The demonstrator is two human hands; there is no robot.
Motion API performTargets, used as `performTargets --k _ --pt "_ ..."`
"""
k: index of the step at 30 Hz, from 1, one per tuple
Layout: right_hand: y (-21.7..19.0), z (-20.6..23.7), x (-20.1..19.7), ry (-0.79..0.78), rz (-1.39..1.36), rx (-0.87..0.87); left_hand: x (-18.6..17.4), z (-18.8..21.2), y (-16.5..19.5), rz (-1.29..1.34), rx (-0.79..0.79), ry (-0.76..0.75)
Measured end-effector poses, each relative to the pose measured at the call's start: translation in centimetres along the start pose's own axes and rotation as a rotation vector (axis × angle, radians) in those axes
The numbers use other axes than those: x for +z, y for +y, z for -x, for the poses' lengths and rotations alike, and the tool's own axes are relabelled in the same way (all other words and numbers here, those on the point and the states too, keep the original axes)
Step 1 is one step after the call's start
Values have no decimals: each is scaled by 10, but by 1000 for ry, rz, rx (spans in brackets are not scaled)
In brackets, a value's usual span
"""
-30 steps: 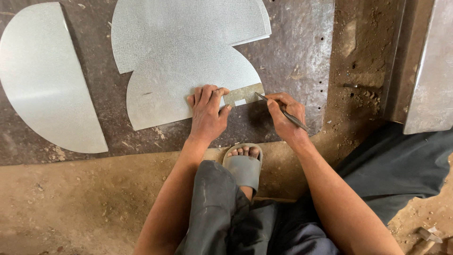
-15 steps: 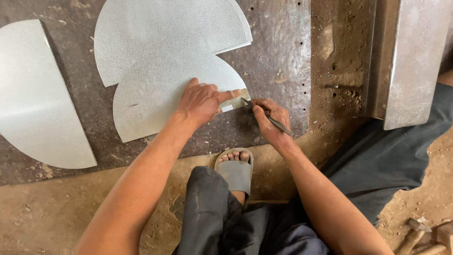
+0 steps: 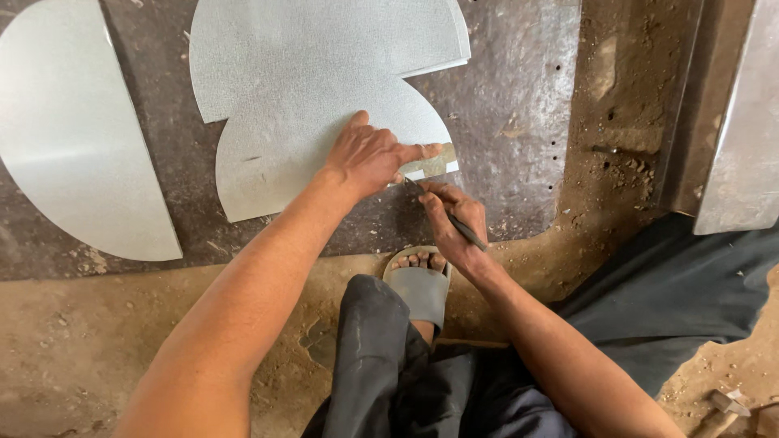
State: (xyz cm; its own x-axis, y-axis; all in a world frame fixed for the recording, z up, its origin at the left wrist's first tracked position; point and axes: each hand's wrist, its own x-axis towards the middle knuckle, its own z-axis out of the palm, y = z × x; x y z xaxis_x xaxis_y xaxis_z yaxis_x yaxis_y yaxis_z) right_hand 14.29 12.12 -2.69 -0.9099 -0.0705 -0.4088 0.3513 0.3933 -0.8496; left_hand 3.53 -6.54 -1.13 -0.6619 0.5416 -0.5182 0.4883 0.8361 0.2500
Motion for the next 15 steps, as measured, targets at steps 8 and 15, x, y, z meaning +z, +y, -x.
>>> performTargets --k 8,15 --pt "-1 -24 -5 -11 102 -122 6 -2 -2 -32 2 79" --pt "1 -4 -3 1 118 -354 7 0 2 -58 -65 -6"
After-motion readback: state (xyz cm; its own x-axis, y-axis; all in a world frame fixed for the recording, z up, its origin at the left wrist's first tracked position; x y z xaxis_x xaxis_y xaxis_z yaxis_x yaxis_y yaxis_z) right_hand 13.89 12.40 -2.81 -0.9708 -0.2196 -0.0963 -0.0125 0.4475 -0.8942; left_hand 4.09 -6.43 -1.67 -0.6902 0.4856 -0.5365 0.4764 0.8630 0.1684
